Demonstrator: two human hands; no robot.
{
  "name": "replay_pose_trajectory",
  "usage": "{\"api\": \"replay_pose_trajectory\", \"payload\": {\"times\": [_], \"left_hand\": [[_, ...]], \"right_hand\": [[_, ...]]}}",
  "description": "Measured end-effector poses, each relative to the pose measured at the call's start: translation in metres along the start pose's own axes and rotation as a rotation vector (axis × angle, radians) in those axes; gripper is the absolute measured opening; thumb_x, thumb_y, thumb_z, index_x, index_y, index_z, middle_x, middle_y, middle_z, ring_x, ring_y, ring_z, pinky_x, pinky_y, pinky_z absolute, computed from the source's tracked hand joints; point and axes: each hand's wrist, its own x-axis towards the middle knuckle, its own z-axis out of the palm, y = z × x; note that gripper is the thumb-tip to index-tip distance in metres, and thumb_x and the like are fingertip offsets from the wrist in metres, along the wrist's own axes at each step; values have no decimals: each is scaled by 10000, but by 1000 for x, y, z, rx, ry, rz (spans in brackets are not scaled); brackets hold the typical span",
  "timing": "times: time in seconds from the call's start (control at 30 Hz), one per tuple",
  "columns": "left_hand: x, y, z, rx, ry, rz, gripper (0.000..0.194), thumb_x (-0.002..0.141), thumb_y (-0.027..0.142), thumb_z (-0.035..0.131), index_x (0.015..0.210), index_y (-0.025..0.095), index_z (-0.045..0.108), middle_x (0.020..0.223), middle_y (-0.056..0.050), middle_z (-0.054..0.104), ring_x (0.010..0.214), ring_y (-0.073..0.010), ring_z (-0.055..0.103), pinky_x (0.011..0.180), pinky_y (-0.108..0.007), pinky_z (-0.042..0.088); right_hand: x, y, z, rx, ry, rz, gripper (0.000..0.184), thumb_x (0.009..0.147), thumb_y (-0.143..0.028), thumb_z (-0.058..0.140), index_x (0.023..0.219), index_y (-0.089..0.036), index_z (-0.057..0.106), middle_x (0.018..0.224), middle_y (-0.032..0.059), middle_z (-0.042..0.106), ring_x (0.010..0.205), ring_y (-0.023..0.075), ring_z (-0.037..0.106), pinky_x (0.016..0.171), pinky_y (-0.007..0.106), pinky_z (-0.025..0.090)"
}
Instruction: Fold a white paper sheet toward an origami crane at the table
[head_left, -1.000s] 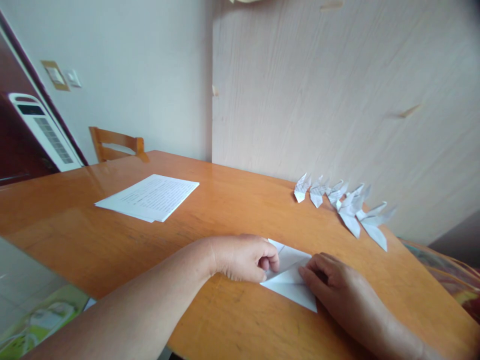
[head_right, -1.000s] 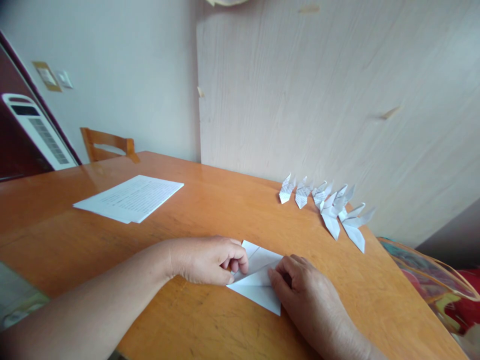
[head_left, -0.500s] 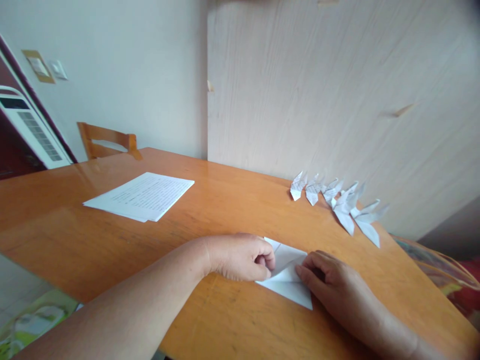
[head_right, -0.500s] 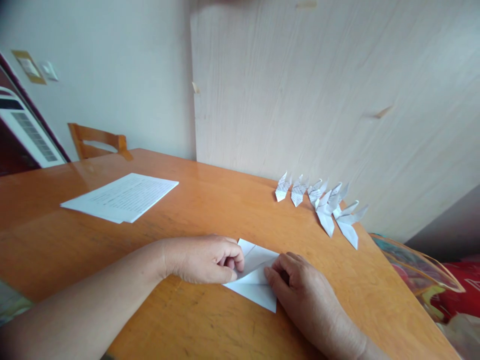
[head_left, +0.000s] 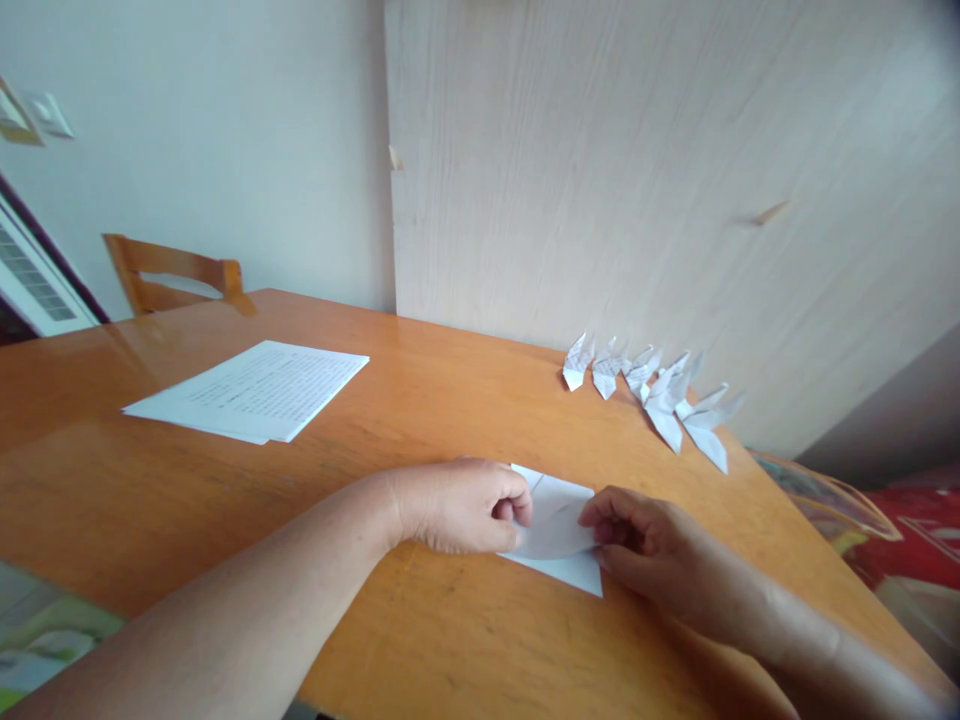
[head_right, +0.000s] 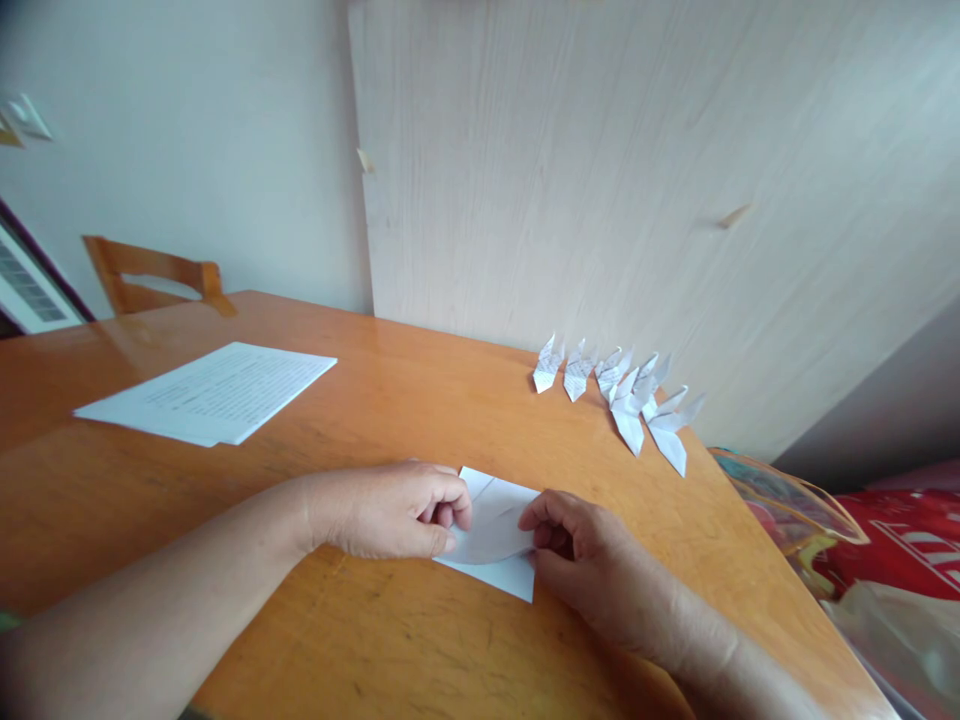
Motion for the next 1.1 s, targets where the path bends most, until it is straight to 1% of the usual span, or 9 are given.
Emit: {"api": "replay_pose_trajectory", "payload": {"times": [0.13, 0.3, 0.53, 0.63, 0.73, 0.83, 0.97, 1.03, 1.1], "left_hand": [[0, -3, 0, -3, -10, 17, 310, 756, 264, 620, 1063, 232, 644, 989, 0, 649, 751, -121, 576, 618, -221, 422], [-1, -6, -3, -2, -42, 45, 373, 732, 244, 641, 1105, 228, 640, 1032, -7, 621, 795, -124, 562, 655, -218, 437], [-1, -6, -4, -7, -55, 39, 382, 730, 238, 647, 1111, 222, 633, 1035, -7, 617, 798, -125, 552, 654, -220, 435], [-1, -6, -4, -9, -57, 39, 386, 730, 233, 647, 1115, 220, 632, 1036, -6, 613, 793, -122, 550, 658, -222, 438], [-1, -6, -4, -7, -58, 43, 384, 731, 234, 647, 1114, 215, 635, 1029, -8, 613, 792, -121, 551, 661, -223, 442], [-1, -5, -4, -12, -49, 43, 379, 728, 235, 650, 1107, 217, 643, 1026, -7, 618, 793, -122, 558, 661, -220, 444], [-1, -4, -5, -62, -63, 17, 338, 768, 198, 575, 1096, 203, 654, 1001, -17, 632, 773, -119, 568, 647, -217, 442], [-1, -4, -6, -83, -75, 12, 347, 775, 170, 540, 1099, 201, 660, 980, -18, 640, 766, -118, 569, 643, -216, 439], [-1, -6, -6, -94, -85, 17, 366, 766, 158, 540, 1110, 200, 659, 981, -19, 639, 766, -118, 568, 637, -214, 439]], "right_hand": [[-2, -3, 0, 22, -11, -8, 121, 767, -130, 525, 837, -224, 556, 722, -37, 506, 646, 126, 443, 551, 251, 325], [-2, 0, 1, -51, 19, -28, 148, 752, -124, 520, 843, -225, 577, 750, -27, 541, 674, 137, 487, 570, 255, 356], [-2, -3, -1, -124, 17, -51, 166, 733, -110, 536, 835, -229, 590, 762, -30, 560, 669, 133, 486, 585, 253, 374], [-3, -3, -2, -158, 15, -58, 144, 747, -132, 561, 840, -235, 602, 774, -28, 572, 677, 136, 495, 590, 255, 379], [-4, -3, -2, -158, 3, -52, 132, 769, -153, 572, 862, -239, 608, 793, -24, 584, 689, 139, 511, 597, 256, 390], [-3, -6, -2, -151, -2, -51, 147, 767, -136, 559, 863, -238, 602, 805, -21, 581, 698, 139, 514, 608, 256, 394], [-2, -8, -1, -134, -14, -25, 121, 765, -135, 559, 835, -233, 579, 777, -22, 557, 671, 133, 493, 591, 256, 378], [-2, -8, -1, -134, -25, -22, 94, 773, -157, 575, 830, -232, 578, 775, -21, 554, 666, 133, 487, 586, 256, 373], [-2, -7, -2, -135, -33, -25, 85, 780, -171, 582, 837, -235, 582, 775, -21, 557, 666, 134, 484, 583, 256, 370]]}}
